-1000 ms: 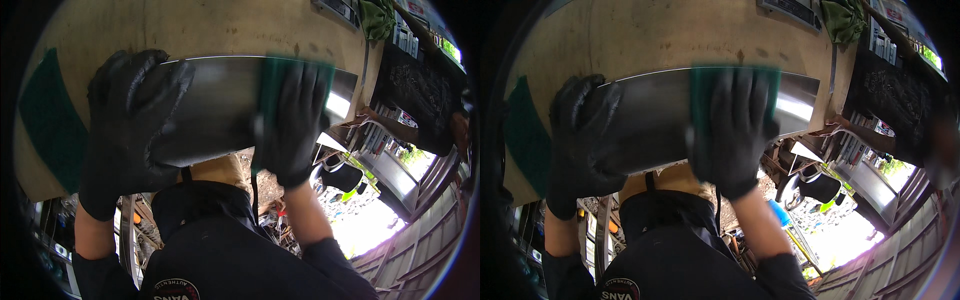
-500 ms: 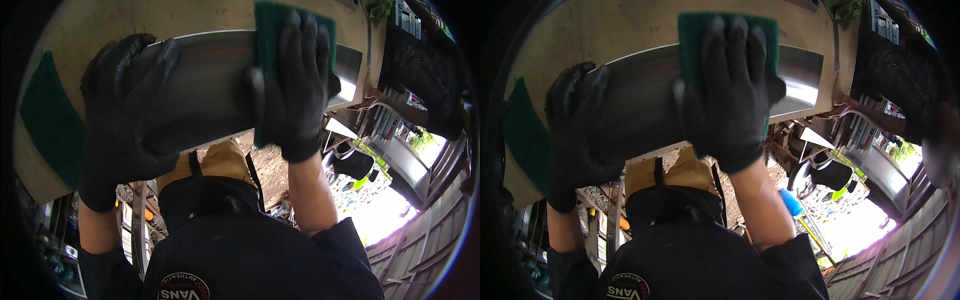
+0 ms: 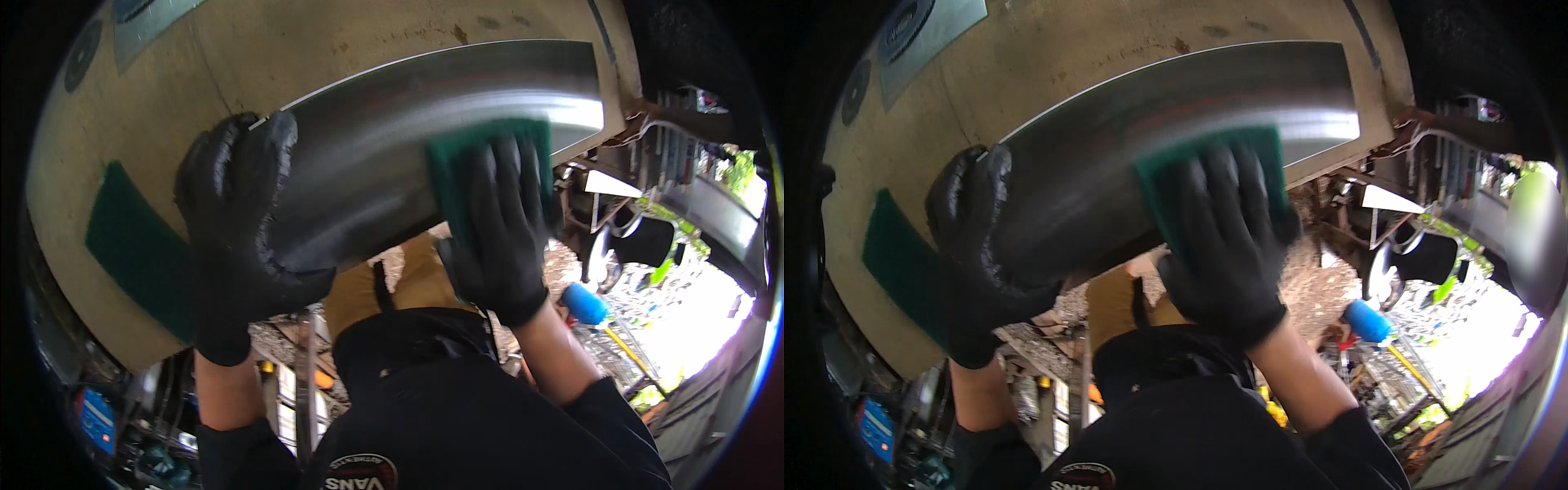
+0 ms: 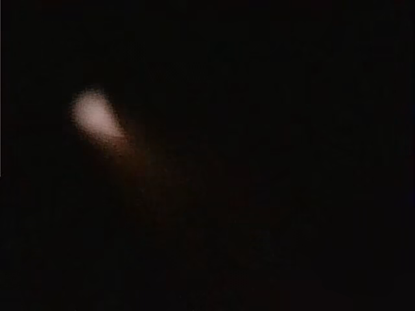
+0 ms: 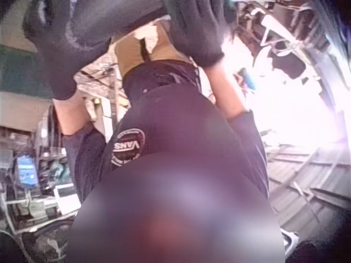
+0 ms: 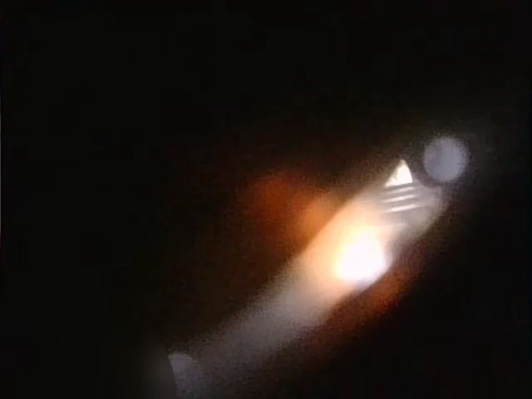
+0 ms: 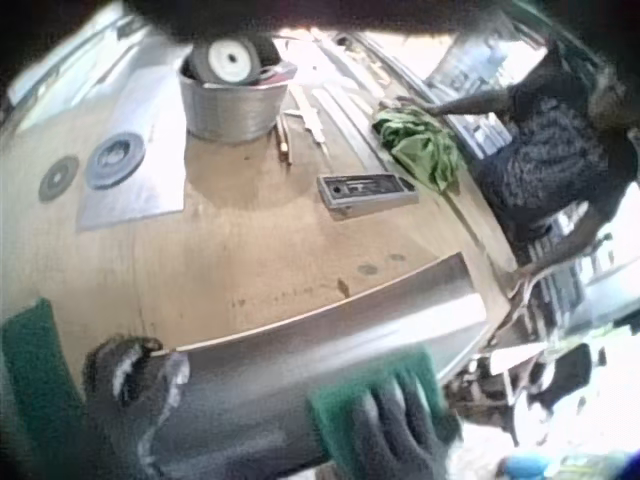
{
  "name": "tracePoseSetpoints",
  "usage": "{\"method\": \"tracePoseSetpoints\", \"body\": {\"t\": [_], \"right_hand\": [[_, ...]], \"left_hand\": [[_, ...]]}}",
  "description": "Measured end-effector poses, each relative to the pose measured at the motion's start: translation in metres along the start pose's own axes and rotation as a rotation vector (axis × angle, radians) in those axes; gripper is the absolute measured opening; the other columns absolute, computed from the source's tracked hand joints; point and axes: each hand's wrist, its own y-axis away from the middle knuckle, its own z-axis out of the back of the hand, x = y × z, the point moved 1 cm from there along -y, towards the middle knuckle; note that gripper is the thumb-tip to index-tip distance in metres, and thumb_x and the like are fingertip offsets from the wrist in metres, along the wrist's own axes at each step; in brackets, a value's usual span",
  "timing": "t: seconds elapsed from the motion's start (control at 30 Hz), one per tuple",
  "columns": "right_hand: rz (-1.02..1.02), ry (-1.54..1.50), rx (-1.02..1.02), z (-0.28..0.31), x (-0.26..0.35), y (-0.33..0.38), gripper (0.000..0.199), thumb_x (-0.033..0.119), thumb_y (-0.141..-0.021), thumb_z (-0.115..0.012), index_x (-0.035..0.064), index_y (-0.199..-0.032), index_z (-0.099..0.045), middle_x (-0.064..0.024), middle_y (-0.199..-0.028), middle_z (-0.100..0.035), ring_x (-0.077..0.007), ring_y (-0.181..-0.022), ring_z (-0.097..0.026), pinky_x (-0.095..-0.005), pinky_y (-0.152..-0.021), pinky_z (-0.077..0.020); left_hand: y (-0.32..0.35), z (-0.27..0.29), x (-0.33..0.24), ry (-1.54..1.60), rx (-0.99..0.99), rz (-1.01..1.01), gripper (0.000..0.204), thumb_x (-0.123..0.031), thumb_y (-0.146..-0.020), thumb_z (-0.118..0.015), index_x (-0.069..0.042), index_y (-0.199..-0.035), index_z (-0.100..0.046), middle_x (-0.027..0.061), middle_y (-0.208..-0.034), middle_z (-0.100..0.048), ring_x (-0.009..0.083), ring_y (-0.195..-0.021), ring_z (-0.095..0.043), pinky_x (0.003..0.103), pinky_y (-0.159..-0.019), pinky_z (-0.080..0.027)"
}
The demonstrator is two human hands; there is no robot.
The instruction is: The person scrubs a rectangular stainless steel panel with a green scouring pad, then places it on a larger stainless steel surface. The person repeats the scrubbing process on another panel and places it on the surface as well.
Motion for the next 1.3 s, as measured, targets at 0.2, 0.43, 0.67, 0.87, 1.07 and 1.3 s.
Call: {"method": "tracePoseSetpoints", "body": {"t": [0.2,0.43,0.67,0.87,1.07,1.3], "right_hand": [[-0.144,0.018,0.05,-0.019,-0.007,0.081,0.077,0.043,-0.076,-0.075,0.0093,-0.144,-0.063,-0.0213,-0.147,-0.061,-0.0443,-0.139,-0.054,-0.0607,-0.105,-0.035],[-0.216,-0.292,-0.032,-0.012,-0.012,0.093,0.06,0.037,-0.067,-0.079,0.0114,-0.12,-0.07,-0.016,-0.125,-0.066,-0.0408,-0.121,-0.061,-0.0583,-0.104,-0.0347],[-0.141,-0.481,-0.022,0.005,-0.017,0.117,0.055,0.053,-0.073,-0.078,0.0201,-0.117,-0.071,-0.0132,-0.125,-0.066,-0.039,-0.13,-0.057,-0.063,-0.102,-0.0351],[-0.071,-0.306,0.024,0.063,-0.007,0.043,0.065,0.047,-0.078,-0.075,0.0143,-0.133,-0.069,-0.0217,-0.152,-0.053,-0.0474,-0.148,-0.043,-0.063,-0.111,-0.033],[-0.052,-0.112,0.093,0.036,0.014,0.018,0.074,0.043,-0.075,-0.074,0.0143,-0.143,-0.067,-0.0244,-0.16,-0.049,-0.0468,-0.155,-0.034,-0.0613,-0.119,-0.0194],[-0.044,-0.064,0.036,0.015,0.02,-0.056,0.074,0.034,-0.074,-0.073,0.0127,-0.144,-0.063,-0.021,-0.15,-0.057,-0.0449,-0.144,-0.048,-0.06,-0.103,-0.0363]], "left_hand": [[0.004,0.003,-0.003,-0.079,0.026,-0.05,0.112,-0.043,-0.06,-0.086,-0.004,-0.157,-0.046,0.0239,-0.153,-0.049,0.044,-0.144,-0.044,0.055,-0.122,-0.03],[0.019,0.011,0.01,-0.215,0.049,-0.063,0.12,-0.053,-0.067,-0.087,0.004,-0.16,-0.038,0.0269,-0.158,-0.046,0.0427,-0.149,-0.042,0.055,-0.125,-0.026],[0.022,-0.005,0.018,-0.133,-0.029,-0.031,0.119,-0.053,-0.074,-0.086,0.007,-0.162,-0.033,0.027,-0.163,-0.043,0.0411,-0.153,-0.039,0.053,-0.128,-0.024],[0.008,-0.014,0.022,-0.156,-0.028,-0.014,0.125,-0.054,-0.07,-0.089,0.005,-0.164,-0.032,0.0258,-0.161,-0.044,0.0411,-0.153,-0.039,0.055,-0.127,-0.024],[0.004,-0.019,0.01,-0.133,-0.048,-0.028,0.13,-0.058,-0.066,-0.089,0.006,-0.164,-0.03,0.0254,-0.156,-0.047,0.0416,-0.149,-0.041,0.056,-0.127,-0.023],[-0.007,-0.022,0.018,-0.087,-0.091,-0.056,0.137,-0.063,-0.063,-0.088,0.007,-0.163,-0.029,0.025,-0.15,-0.051,0.0422,-0.146,-0.044,0.058,-0.127,-0.022]]}}
